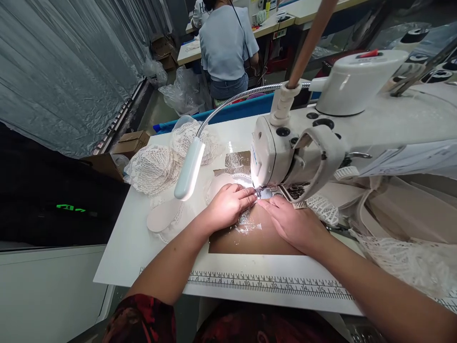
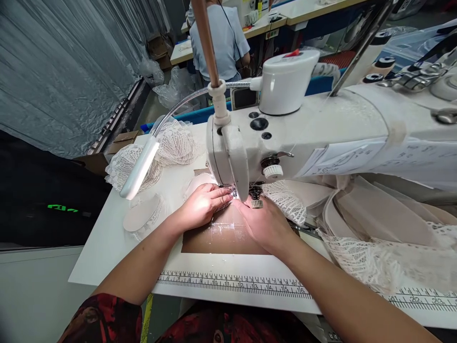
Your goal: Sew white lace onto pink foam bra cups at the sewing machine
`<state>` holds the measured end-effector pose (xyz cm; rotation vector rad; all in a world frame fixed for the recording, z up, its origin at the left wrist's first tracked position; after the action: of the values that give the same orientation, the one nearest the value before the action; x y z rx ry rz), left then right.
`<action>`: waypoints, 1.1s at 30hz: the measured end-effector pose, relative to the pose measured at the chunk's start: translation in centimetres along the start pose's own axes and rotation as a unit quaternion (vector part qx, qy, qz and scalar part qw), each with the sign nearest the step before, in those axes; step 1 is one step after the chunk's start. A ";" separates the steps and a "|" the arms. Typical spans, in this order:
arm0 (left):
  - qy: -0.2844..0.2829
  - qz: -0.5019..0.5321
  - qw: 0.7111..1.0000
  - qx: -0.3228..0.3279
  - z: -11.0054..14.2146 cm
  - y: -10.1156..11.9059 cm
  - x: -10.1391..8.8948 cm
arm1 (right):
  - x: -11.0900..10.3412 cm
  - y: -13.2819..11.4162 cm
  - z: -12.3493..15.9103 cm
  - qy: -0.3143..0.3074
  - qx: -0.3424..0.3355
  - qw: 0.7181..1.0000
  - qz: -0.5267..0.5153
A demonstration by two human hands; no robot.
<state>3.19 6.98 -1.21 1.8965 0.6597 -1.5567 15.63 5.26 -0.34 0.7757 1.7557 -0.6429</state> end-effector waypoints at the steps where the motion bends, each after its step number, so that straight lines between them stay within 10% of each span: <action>1: 0.000 0.000 1.000 -0.003 -0.1 -0.1 -0.1 | 0.1 0.0 0.0 -0.005 0.004 1.000 0.001; 33: -0.061 0.026 0.995 -0.076 1.2 2.1 -1.5 | 0.6 1.2 0.5 -0.010 0.013 0.991 -0.135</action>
<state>3.55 4.70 0.34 1.6797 0.6497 -1.5309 16.74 5.79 -1.15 0.5510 1.8535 -0.8510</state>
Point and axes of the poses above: each hand's wrist, its own z-axis away from the middle knuckle, its own x-axis out of the palm, y = z × x, the point moved 7 cm from there along -z, towards the middle knuckle, and after that the axes turned 2 degrees about -x, right-handed, at the moved point
